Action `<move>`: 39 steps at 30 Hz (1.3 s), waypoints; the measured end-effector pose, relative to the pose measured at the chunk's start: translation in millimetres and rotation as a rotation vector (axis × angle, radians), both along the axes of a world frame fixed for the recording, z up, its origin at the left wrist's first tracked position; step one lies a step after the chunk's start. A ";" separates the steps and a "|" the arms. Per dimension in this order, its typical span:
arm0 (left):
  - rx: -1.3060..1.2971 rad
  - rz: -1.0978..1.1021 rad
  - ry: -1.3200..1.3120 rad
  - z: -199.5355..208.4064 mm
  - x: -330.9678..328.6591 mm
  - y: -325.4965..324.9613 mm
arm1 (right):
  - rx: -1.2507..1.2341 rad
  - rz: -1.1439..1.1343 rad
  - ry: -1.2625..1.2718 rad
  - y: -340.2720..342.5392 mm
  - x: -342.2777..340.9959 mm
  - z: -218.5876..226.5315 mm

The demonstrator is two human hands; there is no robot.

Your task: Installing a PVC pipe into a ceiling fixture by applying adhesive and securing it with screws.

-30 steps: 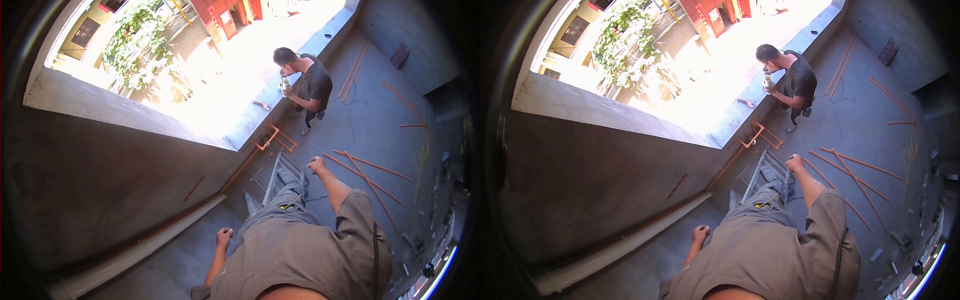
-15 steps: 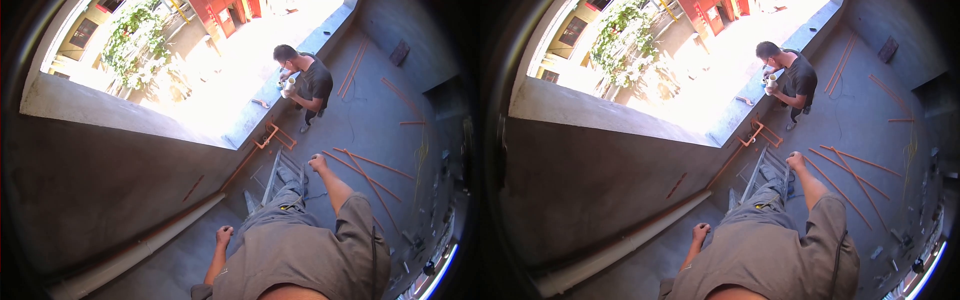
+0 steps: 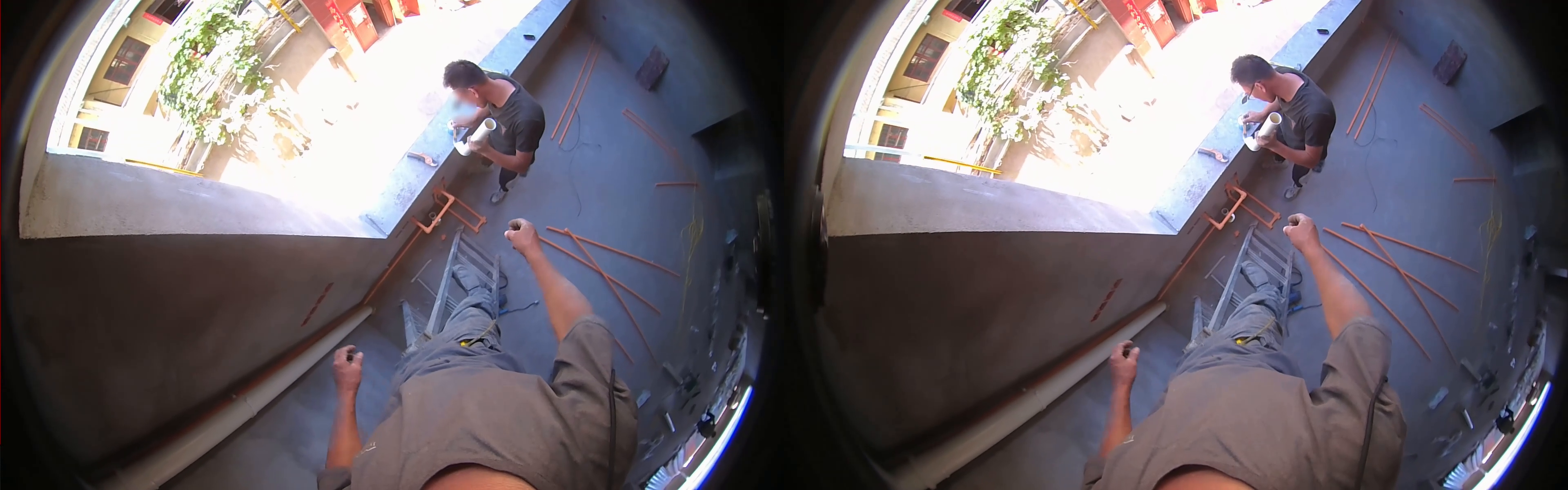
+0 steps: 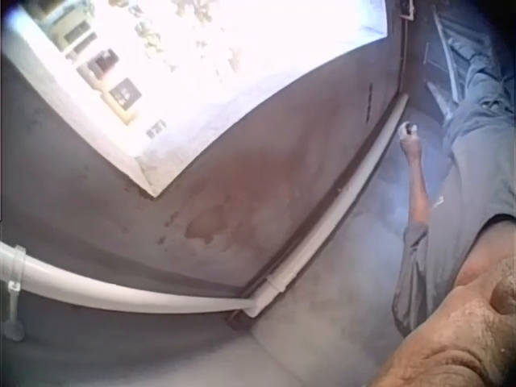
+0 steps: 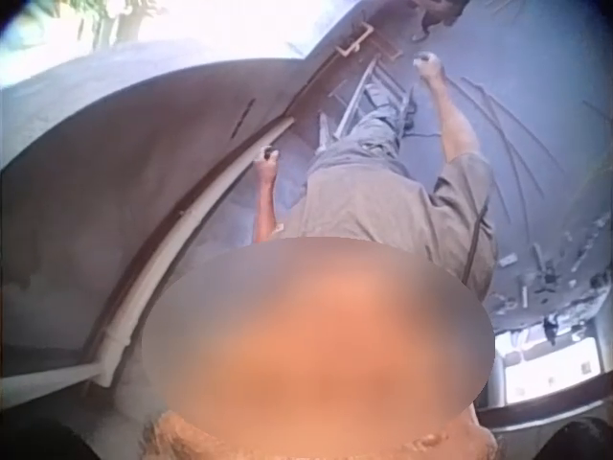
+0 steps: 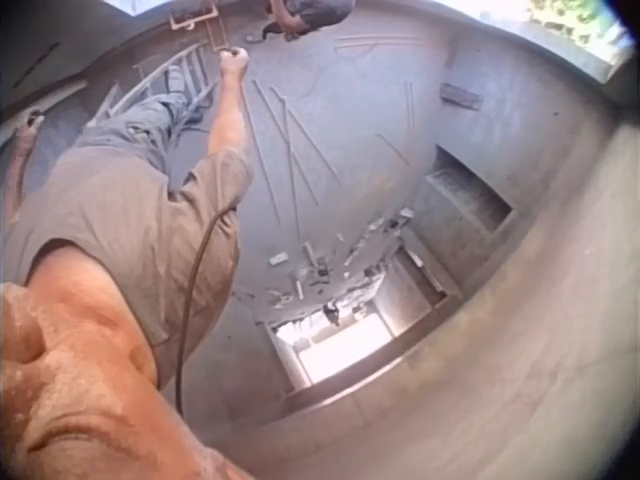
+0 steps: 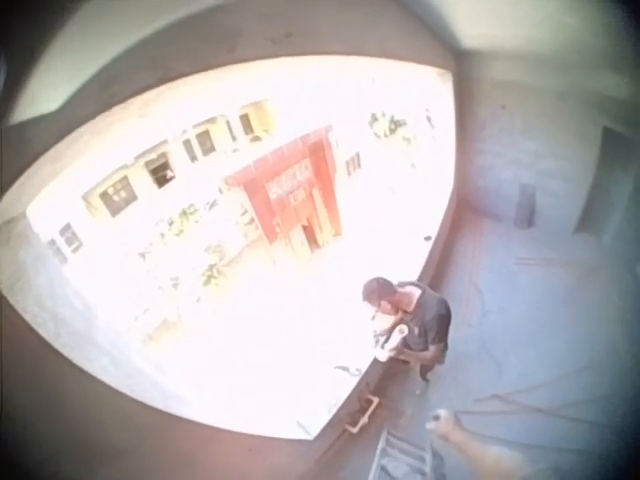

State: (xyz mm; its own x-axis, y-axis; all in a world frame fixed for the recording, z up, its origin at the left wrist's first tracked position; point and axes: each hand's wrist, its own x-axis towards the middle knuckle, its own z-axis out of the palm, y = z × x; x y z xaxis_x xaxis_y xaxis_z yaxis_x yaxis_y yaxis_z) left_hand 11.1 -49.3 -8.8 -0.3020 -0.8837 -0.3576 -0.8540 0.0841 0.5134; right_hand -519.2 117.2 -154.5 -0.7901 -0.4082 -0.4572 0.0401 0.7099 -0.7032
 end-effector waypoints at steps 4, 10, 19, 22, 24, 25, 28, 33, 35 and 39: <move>-0.580 -0.019 0.063 105.7 -23.8 -108.3 | -0.088 0.017 -0.012 -44.7 -19.2 39.3; -1.531 -0.214 -0.183 299.8 -55.3 -239.7 | -0.169 0.085 0.131 -100.4 -78.3 49.1; -1.873 -0.324 -0.427 395.0 -74.7 -312.3 | -0.183 0.090 -0.062 -159.7 -120.5 82.2; -1.892 -0.336 -0.294 390.6 -81.6 -319.0 | -0.189 0.084 -0.084 -167.5 -139.8 88.7; -1.940 -0.387 -0.193 398.2 -101.0 -316.5 | -0.153 0.112 -0.076 -177.4 -149.3 86.8; -1.961 -0.294 -0.475 397.9 -107.8 -317.9 | -0.149 0.129 -0.015 -180.7 -152.3 81.4; -2.039 -0.373 -0.369 393.0 -102.0 -336.6 | -0.133 0.058 -0.056 -188.8 -156.8 59.3; -2.177 -0.419 -0.379 385.1 -103.3 -354.5 | 0.140 0.172 0.010 -164.8 -179.5 2.5; -2.156 -0.389 -0.407 385.4 -91.3 -361.4 | 0.222 0.197 0.099 -165.1 -176.7 -4.6; -2.180 -0.385 -0.453 391.6 -74.9 -368.9 | 0.335 0.326 0.177 -179.3 -147.9 20.2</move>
